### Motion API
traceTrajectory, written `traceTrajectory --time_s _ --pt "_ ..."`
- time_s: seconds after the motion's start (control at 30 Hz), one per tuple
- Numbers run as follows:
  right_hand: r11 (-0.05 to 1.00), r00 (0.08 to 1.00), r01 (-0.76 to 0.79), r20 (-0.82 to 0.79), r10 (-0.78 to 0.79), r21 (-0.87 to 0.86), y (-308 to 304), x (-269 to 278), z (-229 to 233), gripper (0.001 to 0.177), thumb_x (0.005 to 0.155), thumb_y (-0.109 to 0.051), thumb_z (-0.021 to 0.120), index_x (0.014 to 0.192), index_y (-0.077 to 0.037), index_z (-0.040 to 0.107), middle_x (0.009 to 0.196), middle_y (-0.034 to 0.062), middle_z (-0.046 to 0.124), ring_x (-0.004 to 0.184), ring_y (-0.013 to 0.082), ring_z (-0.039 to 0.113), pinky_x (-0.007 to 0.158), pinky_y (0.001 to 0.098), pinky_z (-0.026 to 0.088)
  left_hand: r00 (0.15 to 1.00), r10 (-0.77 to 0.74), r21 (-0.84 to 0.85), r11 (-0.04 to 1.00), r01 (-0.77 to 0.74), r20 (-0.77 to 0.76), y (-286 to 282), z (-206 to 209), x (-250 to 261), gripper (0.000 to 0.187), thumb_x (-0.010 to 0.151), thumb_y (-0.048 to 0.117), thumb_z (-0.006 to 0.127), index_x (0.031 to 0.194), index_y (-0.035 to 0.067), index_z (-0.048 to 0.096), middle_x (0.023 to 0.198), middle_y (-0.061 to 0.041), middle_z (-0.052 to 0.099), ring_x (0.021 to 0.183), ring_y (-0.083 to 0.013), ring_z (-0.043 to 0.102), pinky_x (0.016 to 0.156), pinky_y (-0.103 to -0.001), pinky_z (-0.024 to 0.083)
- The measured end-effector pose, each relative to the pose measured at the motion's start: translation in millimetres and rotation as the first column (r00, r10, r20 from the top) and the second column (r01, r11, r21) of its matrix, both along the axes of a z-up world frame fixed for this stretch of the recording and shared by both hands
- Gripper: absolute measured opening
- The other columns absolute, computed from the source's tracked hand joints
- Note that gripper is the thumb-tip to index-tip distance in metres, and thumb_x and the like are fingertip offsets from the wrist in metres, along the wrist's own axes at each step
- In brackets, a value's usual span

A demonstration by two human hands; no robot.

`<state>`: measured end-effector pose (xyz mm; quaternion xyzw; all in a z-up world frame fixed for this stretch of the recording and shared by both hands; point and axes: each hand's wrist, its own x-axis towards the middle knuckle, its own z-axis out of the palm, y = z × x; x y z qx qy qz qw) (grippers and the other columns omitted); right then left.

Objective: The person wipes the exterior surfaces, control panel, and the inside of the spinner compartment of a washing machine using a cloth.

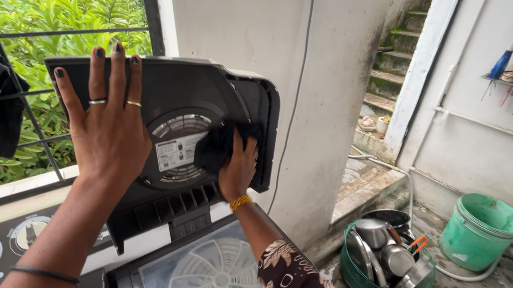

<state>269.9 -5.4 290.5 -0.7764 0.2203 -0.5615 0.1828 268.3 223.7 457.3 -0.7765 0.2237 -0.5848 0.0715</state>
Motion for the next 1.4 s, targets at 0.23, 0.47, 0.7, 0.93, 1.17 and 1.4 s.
traceTrajectory --time_s 0.23,0.47,0.7,0.93,1.17,1.4 --pt "0.972 0.927 -0.050 -0.353 0.131 0.231 35 -11 -71 0.052 0.086 0.000 0.070 0.135 -0.008 0.056 0.139 0.0192 0.049 0.125 0.0422 0.055 0.094 0.0515 0.056 1.000 0.027 0.022 0.999 -0.027 -0.007 1 -2 -1 0.086 0.088 0.024 0.058 0.170 0.015 0.035 0.179 -0.009 0.023 0.164 -0.0281 0.009 0.123 -0.061 -0.006" --pt "0.796 0.701 -0.583 -0.394 0.595 0.164 83 -52 -20 0.062 0.087 -0.004 0.067 0.146 -0.023 0.059 0.142 0.0121 0.059 0.120 0.0362 0.063 0.098 0.0461 0.056 0.973 -0.211 -0.029 0.977 0.209 -0.092 22 -3 -8 0.093 0.089 0.014 0.064 0.175 0.009 0.031 0.180 -0.015 0.018 0.166 -0.0312 0.008 0.127 -0.060 -0.003" --pt "0.756 0.792 -0.514 0.114 0.600 -0.406 137 -50 109 0.081 0.082 0.004 0.070 0.156 -0.015 0.042 0.150 0.0100 0.056 0.136 0.0406 0.051 0.118 0.0514 0.043 0.893 -0.415 -0.260 0.894 0.366 -0.171 82 -13 -10 0.081 0.101 0.014 0.063 0.173 0.004 0.026 0.179 -0.018 0.015 0.166 -0.0343 0.010 0.129 -0.062 -0.003" --pt "0.787 0.873 -0.461 -0.368 0.320 -0.410 157 -6 35 0.064 0.076 -0.005 0.076 0.137 -0.015 0.059 0.134 0.0193 0.050 0.121 0.0430 0.052 0.088 0.0500 0.054 0.912 -0.325 -0.239 0.934 0.267 -0.251 146 -34 -10 0.083 0.101 0.017 0.064 0.172 0.006 0.025 0.178 -0.017 0.016 0.165 -0.0306 0.010 0.130 -0.058 -0.002" --pt "0.790 0.769 -0.582 -0.445 0.459 -0.191 170 -65 -24 0.049 0.072 -0.012 0.078 0.120 -0.019 0.072 0.125 0.0140 0.060 0.105 0.0409 0.060 0.083 0.0512 0.055 0.927 -0.230 -0.282 0.948 0.145 -0.296 219 -67 2 0.084 0.100 0.020 0.063 0.172 0.011 0.019 0.178 -0.010 0.012 0.165 -0.0239 0.008 0.131 -0.051 -0.003" --pt "0.664 0.600 -0.747 -0.449 0.662 -0.020 276 -79 5 0.055 0.073 -0.009 0.075 0.126 -0.024 0.071 0.116 0.0122 0.063 0.107 0.0394 0.064 0.090 0.0480 0.055 0.874 -0.168 -0.371 0.928 -0.015 -0.456 260 -132 45 0.081 0.091 0.023 0.054 0.164 0.013 0.022 0.172 -0.011 0.018 0.159 -0.0256 0.013 0.127 -0.053 0.002"
